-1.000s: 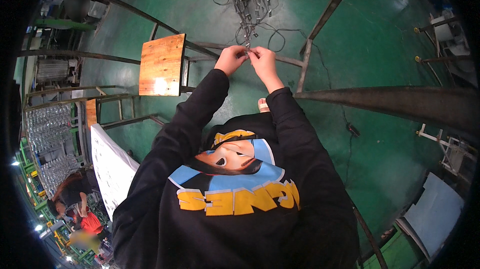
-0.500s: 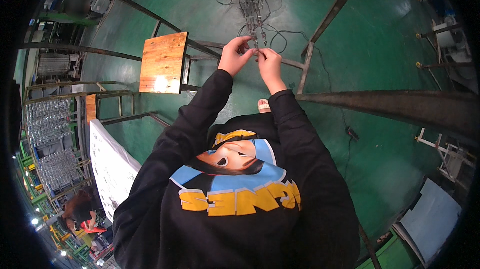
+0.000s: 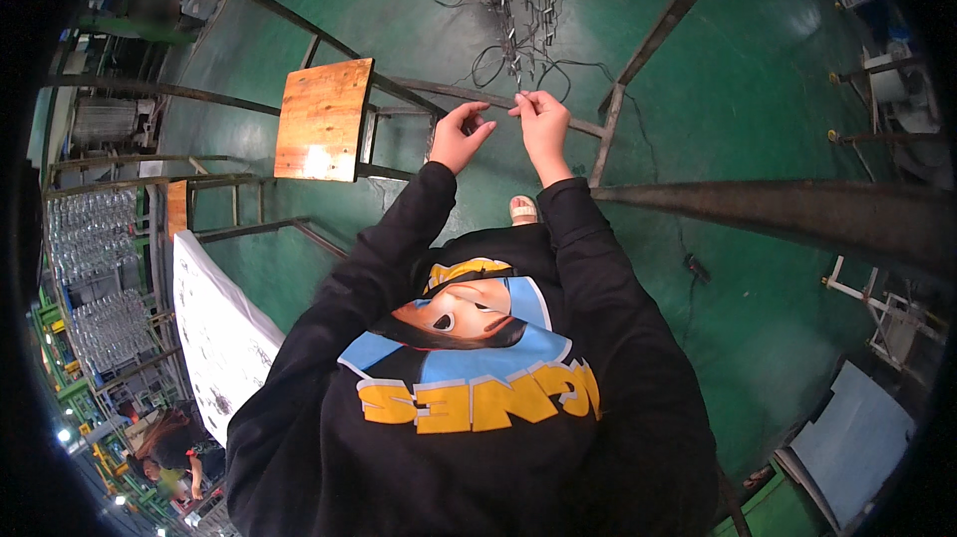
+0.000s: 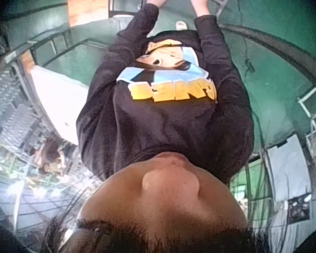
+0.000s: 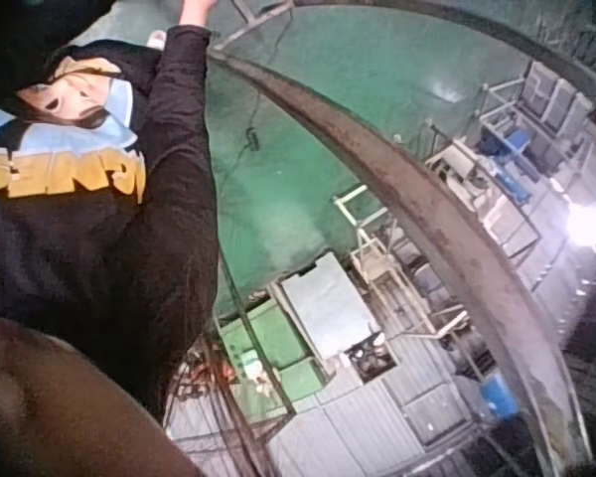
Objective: The person attaches small metal hooks to a vertical chain and sorts similar metal components on a white-covered table by hand.
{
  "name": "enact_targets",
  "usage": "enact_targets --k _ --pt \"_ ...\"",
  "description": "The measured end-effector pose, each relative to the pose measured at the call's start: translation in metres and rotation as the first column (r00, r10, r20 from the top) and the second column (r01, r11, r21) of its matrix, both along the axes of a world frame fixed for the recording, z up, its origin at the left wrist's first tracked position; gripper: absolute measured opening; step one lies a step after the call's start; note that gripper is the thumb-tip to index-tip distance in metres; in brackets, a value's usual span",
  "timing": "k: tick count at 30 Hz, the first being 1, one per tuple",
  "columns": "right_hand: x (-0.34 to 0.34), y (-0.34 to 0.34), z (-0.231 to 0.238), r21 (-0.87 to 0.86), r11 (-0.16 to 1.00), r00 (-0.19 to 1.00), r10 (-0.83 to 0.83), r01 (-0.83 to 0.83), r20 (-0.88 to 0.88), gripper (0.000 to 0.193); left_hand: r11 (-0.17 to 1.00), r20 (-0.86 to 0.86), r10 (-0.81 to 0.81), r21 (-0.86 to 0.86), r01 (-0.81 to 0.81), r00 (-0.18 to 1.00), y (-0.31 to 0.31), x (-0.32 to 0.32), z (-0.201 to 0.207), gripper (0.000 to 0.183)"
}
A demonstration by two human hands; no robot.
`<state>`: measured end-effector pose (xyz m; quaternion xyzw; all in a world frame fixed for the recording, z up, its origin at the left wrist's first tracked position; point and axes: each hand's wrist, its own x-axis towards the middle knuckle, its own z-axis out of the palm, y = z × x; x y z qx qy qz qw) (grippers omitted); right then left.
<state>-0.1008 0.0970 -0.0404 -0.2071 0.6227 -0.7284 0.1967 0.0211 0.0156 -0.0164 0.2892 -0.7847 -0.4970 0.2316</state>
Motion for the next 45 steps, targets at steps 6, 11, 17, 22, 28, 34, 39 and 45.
enact_targets --k 6,11,17,22,28,34,39,45 --pt "-0.007 0.007 0.011 0.159 0.985 0.990 0.082 -0.064 -0.115 0.009 0.984 0.066 0.157 0.073 -0.162 0.985 0.006 0.054 -0.051 0.029" --pt "0.019 0.005 0.038 0.180 0.967 0.898 0.234 -0.178 -0.372 0.007 0.866 0.007 0.447 0.248 -0.435 0.894 0.038 0.145 -0.119 0.026" --pt "0.080 0.001 0.061 0.360 0.783 0.549 0.616 -0.508 -0.565 0.010 0.602 0.029 0.739 0.423 -0.678 0.674 0.083 0.214 -0.080 0.084" --pt "0.141 -0.024 0.055 0.394 0.450 0.263 0.857 -0.802 -0.443 0.006 0.295 -0.129 0.952 0.139 -0.945 0.279 0.105 0.269 -0.002 0.081" --pt "0.280 -0.045 0.096 0.355 -0.039 -0.250 0.781 -0.934 -0.573 0.007 -0.211 -0.196 0.952 0.130 -0.969 -0.234 0.185 0.365 0.036 0.065" --pt "0.407 -0.037 0.139 0.323 -0.347 -0.473 0.611 -0.881 -0.635 0.006 -0.721 -0.255 0.693 -0.210 -0.661 -0.674 0.282 0.446 0.018 0.033" --pt "0.470 -0.019 0.149 0.351 -0.554 -0.636 0.488 -0.755 -0.598 0.010 -0.744 -0.031 0.633 -0.299 -0.598 -0.773 0.310 0.490 0.028 0.022" --pt "0.516 -0.013 0.150 0.384 -0.755 -0.804 0.308 -0.532 -0.508 0.008 -0.723 0.114 0.512 -0.477 -0.499 -0.851 0.290 0.519 0.031 0.021"
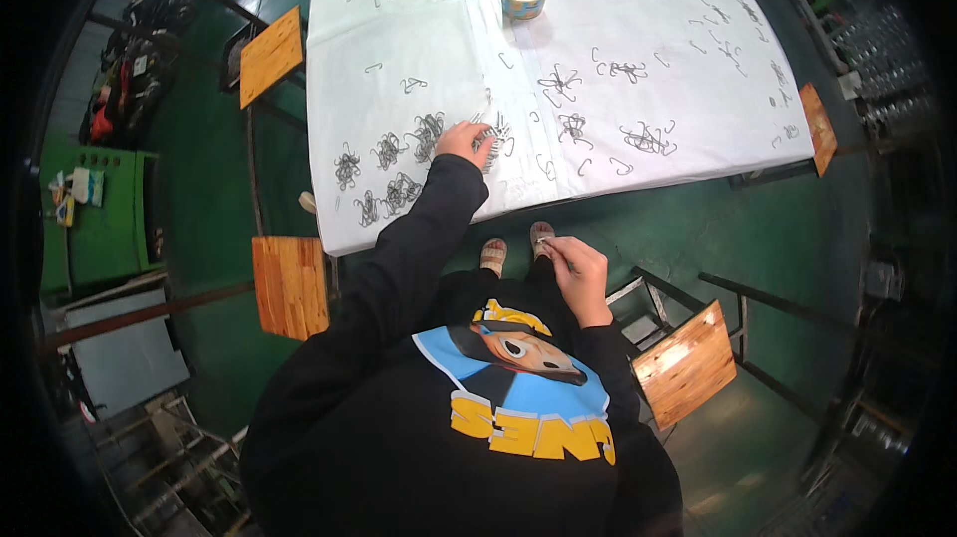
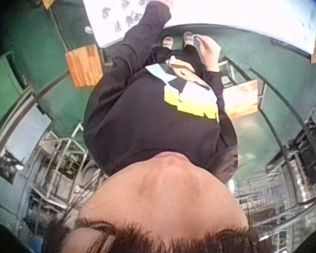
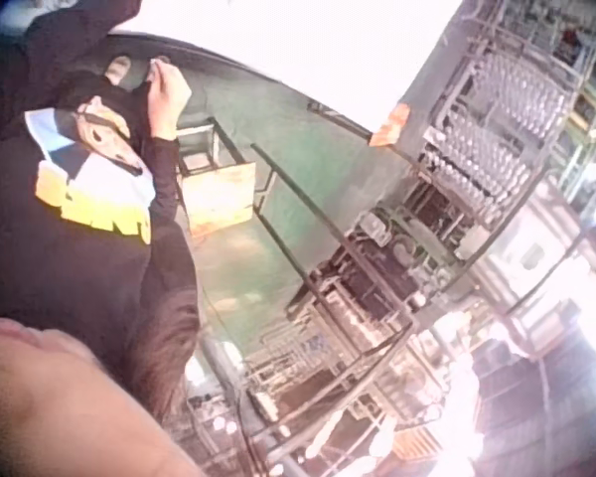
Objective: The person attaches small metal hooks to a vertical chain and sorts similar metal components on a white-covered table by hand.
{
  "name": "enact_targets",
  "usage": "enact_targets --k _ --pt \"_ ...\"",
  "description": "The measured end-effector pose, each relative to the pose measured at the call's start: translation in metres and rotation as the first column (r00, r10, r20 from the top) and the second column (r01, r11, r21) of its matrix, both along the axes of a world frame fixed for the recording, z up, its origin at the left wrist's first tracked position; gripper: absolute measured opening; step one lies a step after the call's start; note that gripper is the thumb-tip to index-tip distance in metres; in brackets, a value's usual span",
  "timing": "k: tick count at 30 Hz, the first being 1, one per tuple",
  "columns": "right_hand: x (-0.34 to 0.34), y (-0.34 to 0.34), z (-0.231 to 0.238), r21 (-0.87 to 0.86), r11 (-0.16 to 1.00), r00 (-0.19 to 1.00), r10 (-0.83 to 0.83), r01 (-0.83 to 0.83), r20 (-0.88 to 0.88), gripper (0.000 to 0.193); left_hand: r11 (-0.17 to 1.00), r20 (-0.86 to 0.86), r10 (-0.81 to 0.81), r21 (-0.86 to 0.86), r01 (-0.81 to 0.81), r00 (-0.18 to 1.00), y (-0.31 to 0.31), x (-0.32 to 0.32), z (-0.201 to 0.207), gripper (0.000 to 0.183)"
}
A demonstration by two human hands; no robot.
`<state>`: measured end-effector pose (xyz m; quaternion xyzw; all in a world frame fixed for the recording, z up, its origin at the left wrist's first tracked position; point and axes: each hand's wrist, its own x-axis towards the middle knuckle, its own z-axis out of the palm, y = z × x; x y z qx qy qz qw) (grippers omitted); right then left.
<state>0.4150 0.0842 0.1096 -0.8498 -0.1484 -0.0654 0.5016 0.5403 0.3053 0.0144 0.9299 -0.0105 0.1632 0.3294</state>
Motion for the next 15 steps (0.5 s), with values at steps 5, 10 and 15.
enact_targets --k 5,10,15 --pt "0.031 -0.017 -0.006 -0.015 0.971 0.971 0.238 -0.238 -0.001 0.009 0.970 -0.151 0.028 0.244 0.009 0.988 -0.015 0.026 0.000 0.021" --pt "0.055 -0.038 -0.017 -0.047 0.907 0.903 0.420 -0.418 0.090 0.010 0.907 -0.265 0.106 0.422 0.016 0.958 -0.032 0.041 0.016 0.017" --pt "0.064 -0.050 -0.021 -0.060 0.905 0.907 0.420 -0.421 -0.023 0.009 0.833 -0.287 0.095 0.548 0.082 0.953 -0.039 0.039 -0.001 0.012"
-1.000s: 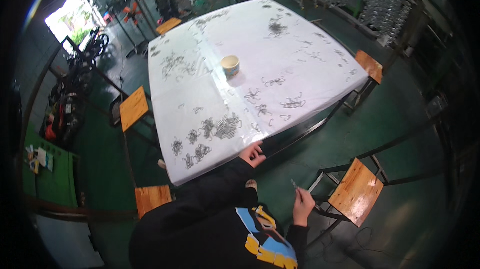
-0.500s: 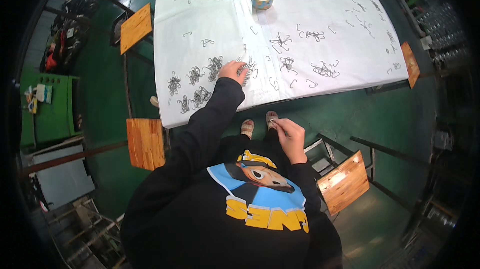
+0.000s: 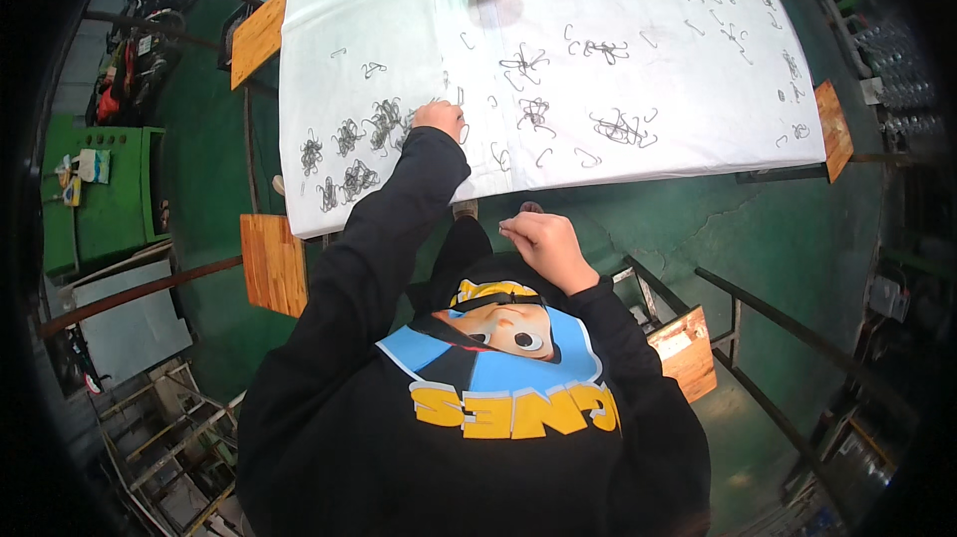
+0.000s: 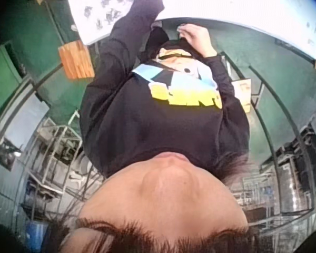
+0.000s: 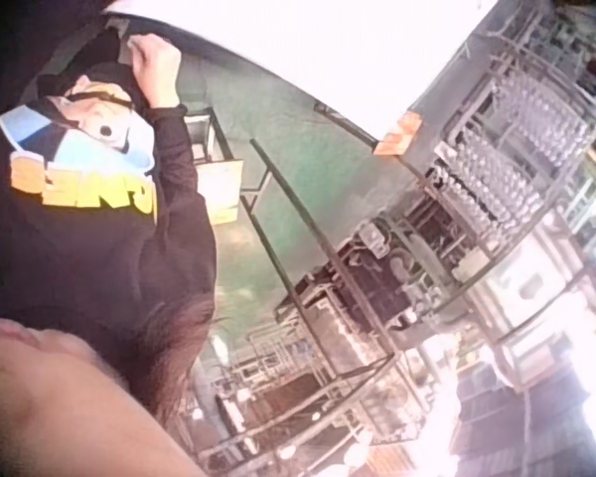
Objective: The person attaches small metal hooks to a vertical chain and sorts similar metal components on a white-covered table by hand.
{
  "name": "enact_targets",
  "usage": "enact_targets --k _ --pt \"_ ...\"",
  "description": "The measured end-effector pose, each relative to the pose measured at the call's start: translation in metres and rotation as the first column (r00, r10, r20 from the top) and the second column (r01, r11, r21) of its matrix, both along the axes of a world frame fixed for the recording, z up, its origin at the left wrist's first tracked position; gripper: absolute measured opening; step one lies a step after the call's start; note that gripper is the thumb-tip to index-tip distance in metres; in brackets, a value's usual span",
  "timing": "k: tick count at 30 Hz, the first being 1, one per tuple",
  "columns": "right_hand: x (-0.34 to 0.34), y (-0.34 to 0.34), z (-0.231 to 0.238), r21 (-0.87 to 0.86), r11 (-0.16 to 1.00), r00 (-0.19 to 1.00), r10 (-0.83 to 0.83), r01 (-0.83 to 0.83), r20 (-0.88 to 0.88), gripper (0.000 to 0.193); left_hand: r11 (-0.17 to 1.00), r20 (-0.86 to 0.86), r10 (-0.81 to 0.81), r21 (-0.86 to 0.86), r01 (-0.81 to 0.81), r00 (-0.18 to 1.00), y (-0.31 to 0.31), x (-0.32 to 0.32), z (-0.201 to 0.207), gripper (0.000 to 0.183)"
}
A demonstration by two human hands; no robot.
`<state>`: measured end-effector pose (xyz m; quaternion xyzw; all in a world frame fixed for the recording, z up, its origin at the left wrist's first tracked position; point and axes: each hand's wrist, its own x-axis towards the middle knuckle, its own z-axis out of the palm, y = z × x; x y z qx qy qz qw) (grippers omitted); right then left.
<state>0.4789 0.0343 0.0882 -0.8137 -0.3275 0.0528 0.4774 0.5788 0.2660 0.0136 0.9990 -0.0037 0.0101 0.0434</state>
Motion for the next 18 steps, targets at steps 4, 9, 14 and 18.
enact_targets --k 4,9,14,18 --pt "0.008 -0.004 0.006 0.001 1.000 0.999 -0.029 0.029 -0.043 0.008 0.854 -0.059 0.193 -0.481 -0.197 0.980 -0.012 -0.015 0.024 0.012" --pt "0.019 -0.004 0.007 0.055 0.996 0.996 -0.060 0.064 -0.059 0.006 0.341 -0.145 0.291 -0.908 -0.244 0.946 -0.041 -0.057 0.056 0.015" --pt "0.027 -0.001 0.008 0.057 0.996 0.996 -0.060 0.063 -0.058 0.006 -0.057 -0.226 0.445 -0.973 -0.224 0.867 -0.056 -0.078 0.029 0.011" --pt "0.031 -0.004 0.005 0.039 0.996 0.994 -0.075 0.078 -0.079 0.007 -0.154 -0.231 0.346 -0.970 -0.187 0.910 -0.071 -0.101 0.054 0.010"
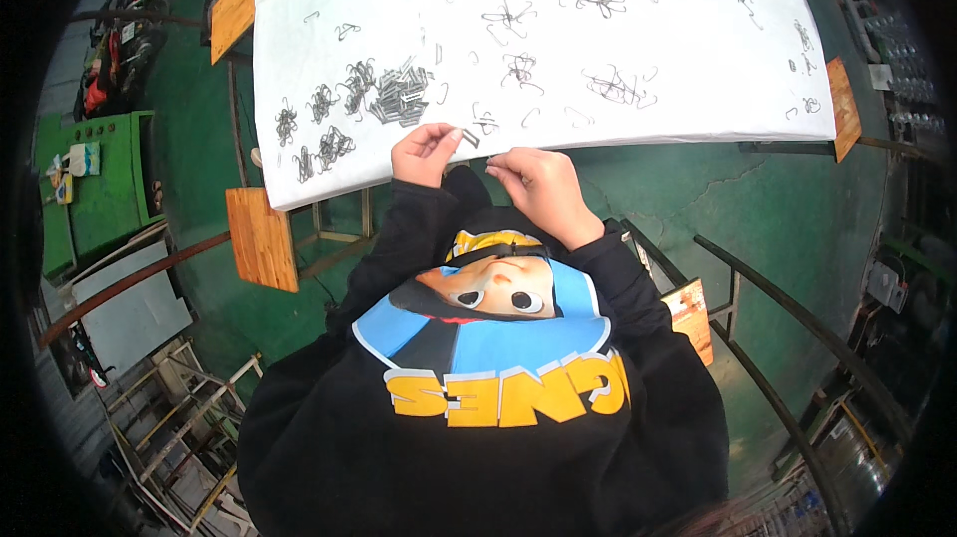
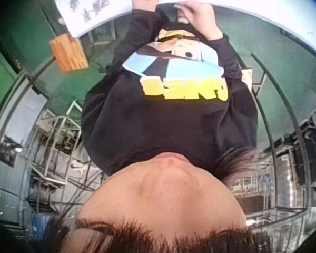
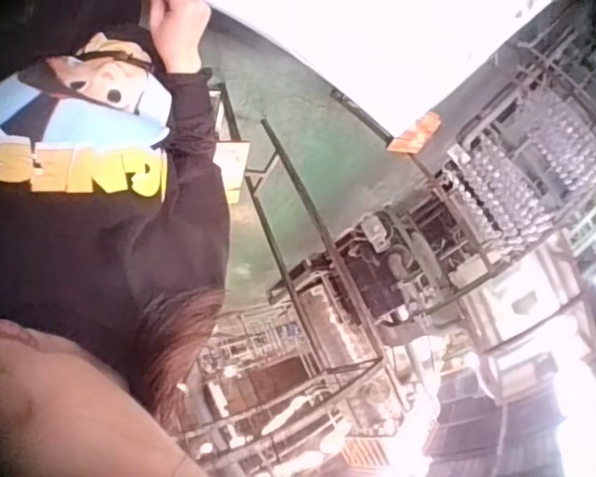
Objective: The person attaches small metal hooks to a vertical chain and sorts similar metal components on a white-covered table by hand.
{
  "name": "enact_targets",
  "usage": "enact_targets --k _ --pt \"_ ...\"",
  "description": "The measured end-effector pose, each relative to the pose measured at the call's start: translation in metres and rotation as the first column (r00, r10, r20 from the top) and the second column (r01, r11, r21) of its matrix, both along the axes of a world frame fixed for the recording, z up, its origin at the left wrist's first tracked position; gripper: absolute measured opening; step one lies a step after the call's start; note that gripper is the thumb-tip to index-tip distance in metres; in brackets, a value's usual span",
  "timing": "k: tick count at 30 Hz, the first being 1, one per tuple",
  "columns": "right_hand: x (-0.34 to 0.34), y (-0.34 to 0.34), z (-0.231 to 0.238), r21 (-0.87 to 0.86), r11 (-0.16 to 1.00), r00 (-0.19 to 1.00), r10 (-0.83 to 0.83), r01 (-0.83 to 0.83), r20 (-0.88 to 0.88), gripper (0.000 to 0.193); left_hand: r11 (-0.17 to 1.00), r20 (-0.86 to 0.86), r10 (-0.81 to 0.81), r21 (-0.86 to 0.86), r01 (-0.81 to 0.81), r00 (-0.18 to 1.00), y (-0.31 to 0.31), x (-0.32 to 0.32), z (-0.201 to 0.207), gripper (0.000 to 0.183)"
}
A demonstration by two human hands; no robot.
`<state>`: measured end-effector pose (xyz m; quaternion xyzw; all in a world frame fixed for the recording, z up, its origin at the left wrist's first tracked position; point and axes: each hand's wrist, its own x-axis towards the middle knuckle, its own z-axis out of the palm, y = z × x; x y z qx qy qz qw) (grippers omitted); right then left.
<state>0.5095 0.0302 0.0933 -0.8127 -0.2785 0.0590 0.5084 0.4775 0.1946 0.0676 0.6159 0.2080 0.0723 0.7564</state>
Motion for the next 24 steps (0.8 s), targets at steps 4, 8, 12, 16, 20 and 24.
enact_targets --k 4,8,12,16,20,24 --pt "0.002 0.001 0.003 -0.037 0.996 0.997 0.076 -0.075 0.014 0.007 0.997 0.071 -0.074 0.000 0.075 0.995 -0.011 -0.017 0.015 0.007" --pt "0.002 0.003 0.003 -0.058 0.991 0.990 0.124 -0.121 0.064 0.007 0.923 0.146 -0.201 0.359 0.138 0.969 -0.006 -0.020 0.020 0.006" --pt "-0.001 0.006 0.005 -0.096 0.992 0.995 0.086 -0.081 0.047 0.006 0.858 0.118 -0.275 0.478 0.188 0.954 -0.003 -0.021 0.031 0.006" --pt "-0.004 0.007 0.003 -0.021 0.995 0.976 0.090 -0.096 -0.198 0.007 0.803 0.181 -0.305 0.576 0.151 0.935 -0.005 -0.026 0.045 0.009" --pt "0.028 -0.021 -0.017 0.227 0.973 0.790 0.170 -0.041 -0.589 0.037 0.812 0.250 -0.350 0.562 0.159 0.903 -0.003 -0.033 0.055 0.010" --pt "0.122 -0.014 -0.065 -0.182 0.951 0.961 -0.266 0.249 -0.074 0.025 0.831 0.269 -0.343 0.533 0.157 0.900 -0.002 -0.039 0.047 0.011"
